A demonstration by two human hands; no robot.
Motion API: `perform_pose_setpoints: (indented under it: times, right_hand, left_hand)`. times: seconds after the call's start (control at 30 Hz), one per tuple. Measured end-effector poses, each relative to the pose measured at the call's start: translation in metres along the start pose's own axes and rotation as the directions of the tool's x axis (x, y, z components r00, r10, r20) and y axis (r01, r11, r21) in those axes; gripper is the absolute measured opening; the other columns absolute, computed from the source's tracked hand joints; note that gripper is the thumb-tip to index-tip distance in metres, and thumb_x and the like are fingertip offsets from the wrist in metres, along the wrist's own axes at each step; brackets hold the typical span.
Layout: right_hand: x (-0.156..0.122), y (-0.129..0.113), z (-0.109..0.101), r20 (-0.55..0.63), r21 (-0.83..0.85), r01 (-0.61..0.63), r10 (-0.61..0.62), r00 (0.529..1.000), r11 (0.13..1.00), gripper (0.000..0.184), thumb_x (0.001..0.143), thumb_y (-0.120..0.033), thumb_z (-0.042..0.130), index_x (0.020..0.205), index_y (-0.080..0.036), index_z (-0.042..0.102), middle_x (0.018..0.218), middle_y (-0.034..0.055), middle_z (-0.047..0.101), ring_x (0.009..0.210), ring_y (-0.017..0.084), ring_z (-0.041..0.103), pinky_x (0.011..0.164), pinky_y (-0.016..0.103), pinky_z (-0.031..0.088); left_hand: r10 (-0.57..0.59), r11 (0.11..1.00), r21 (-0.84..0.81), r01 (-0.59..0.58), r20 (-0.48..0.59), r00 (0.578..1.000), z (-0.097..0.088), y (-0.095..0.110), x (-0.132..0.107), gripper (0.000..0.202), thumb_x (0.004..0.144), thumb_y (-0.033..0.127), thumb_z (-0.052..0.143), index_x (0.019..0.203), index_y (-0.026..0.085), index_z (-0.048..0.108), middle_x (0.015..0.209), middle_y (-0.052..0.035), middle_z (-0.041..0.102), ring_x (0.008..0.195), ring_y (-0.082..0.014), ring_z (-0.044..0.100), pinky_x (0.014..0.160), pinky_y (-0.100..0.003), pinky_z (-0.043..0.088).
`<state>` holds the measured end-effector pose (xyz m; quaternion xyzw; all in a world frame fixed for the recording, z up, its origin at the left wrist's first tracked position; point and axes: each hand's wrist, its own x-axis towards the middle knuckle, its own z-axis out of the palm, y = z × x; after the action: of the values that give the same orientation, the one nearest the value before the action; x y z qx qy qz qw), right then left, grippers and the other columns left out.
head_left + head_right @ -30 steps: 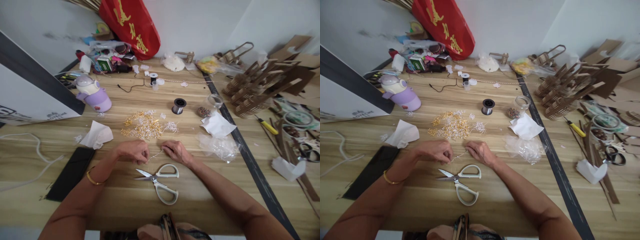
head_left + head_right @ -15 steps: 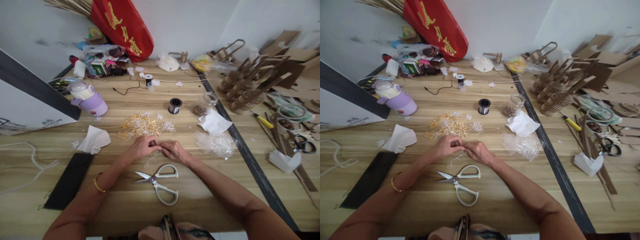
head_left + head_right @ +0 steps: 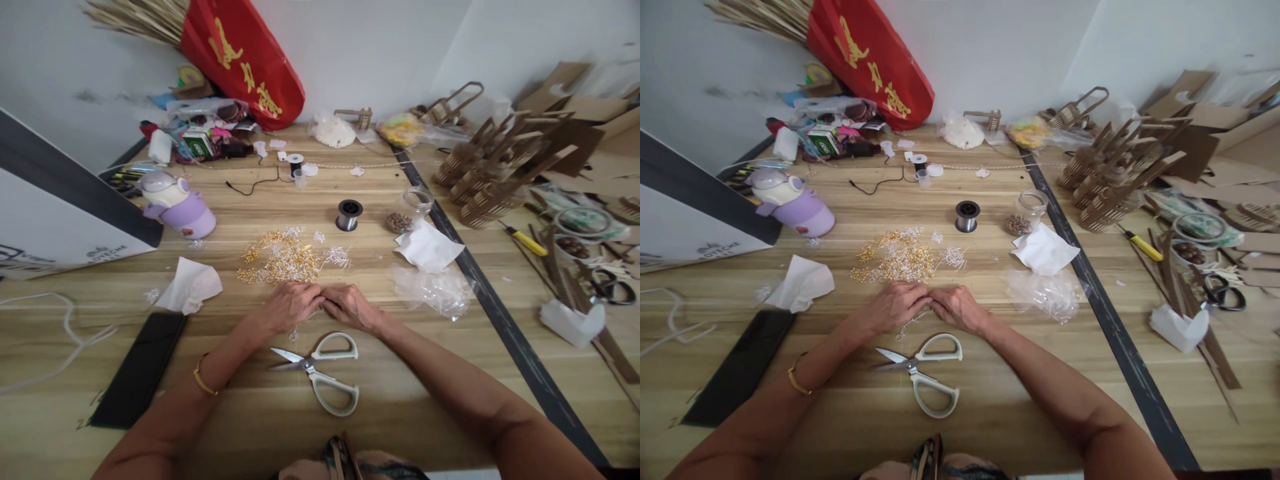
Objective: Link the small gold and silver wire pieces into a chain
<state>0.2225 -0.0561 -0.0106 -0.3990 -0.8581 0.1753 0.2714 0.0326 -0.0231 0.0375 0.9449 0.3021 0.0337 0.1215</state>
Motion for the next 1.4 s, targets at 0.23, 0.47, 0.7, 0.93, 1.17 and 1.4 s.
perform_pose_setpoints:
  times: [0.23,0.47,0.7,0.93,1.17,1.4]
  right_hand:
    - [0.001,-0.001,-0.001,-0.006,0.074,-0.034,0.034,0.999,0.997,0.022,0.094,-0.024,0.045,0.080,-0.017,0.060,0.064,0.0021,0.060,0.056,0.012,0.051,0.057,0.022,0.034]
    - [0.000,0.001,0.002,-0.009,0.178,-0.090,0.093,0.996,0.980,0.016,0.090,-0.028,0.052,0.090,-0.017,0.064,0.067,0.0016,0.063,0.057,0.011,0.054,0.057,0.021,0.038]
    - [0.003,-0.004,-0.003,-0.005,0.185,-0.129,0.132,0.991,0.974,0.019,0.090,-0.027,0.049,0.082,-0.015,0.062,0.063,0.0002,0.057,0.054,0.010,0.049,0.054,0.020,0.035]
    - [0.003,-0.003,-0.002,0.008,0.273,-0.185,0.190,0.982,0.944,0.016,0.088,-0.026,0.051,0.085,-0.015,0.062,0.064,-0.0012,0.055,0.053,0.008,0.043,0.053,0.019,0.034]
    - [0.002,-0.001,-0.002,0.005,0.336,-0.230,0.242,0.970,0.913,0.015,0.088,-0.027,0.053,0.084,-0.015,0.061,0.060,-0.0030,0.052,0.051,0.007,0.041,0.051,0.018,0.033]
    - [0.002,-0.002,-0.005,0.021,0.338,-0.216,0.222,0.975,0.916,0.020,0.091,-0.031,0.049,0.084,-0.015,0.059,0.063,-0.0016,0.053,0.054,0.008,0.041,0.052,0.020,0.032]
  left_hand:
    - [0.009,0.999,-0.044,-0.009,-0.005,1.000,0.002,-0.003,0.000,0.026,0.096,0.028,0.039,0.087,0.015,0.060,0.080,-0.0069,0.066,0.072,-0.0162,0.060,0.067,-0.025,0.040]
    - [-0.106,0.962,-0.255,0.095,-0.032,0.994,0.008,-0.011,0.003,0.026,0.089,0.028,0.049,0.068,0.016,0.058,0.061,-0.0006,0.058,0.056,-0.0106,0.047,0.058,-0.022,0.032]
    - [-0.176,0.836,-0.525,0.161,0.023,0.984,0.008,-0.017,0.007,0.023,0.083,0.028,0.053,0.065,0.014,0.057,0.054,0.0021,0.055,0.051,-0.0079,0.042,0.052,-0.019,0.030]
    - [-0.191,0.726,-0.669,0.156,0.022,0.981,0.011,-0.022,0.006,0.025,0.084,0.030,0.053,0.065,0.013,0.056,0.053,0.0004,0.059,0.048,-0.0073,0.047,0.050,-0.018,0.035]
    - [-0.192,0.733,-0.672,0.105,-0.056,0.980,0.016,-0.024,0.007,0.023,0.083,0.026,0.053,0.065,0.013,0.057,0.052,0.0008,0.060,0.047,-0.0079,0.050,0.050,-0.018,0.037]
    - [-0.208,0.756,-0.648,0.093,-0.103,0.973,0.021,-0.027,0.007,0.021,0.082,0.023,0.054,0.063,0.014,0.058,0.050,0.0017,0.059,0.046,-0.0076,0.047,0.049,-0.018,0.035]
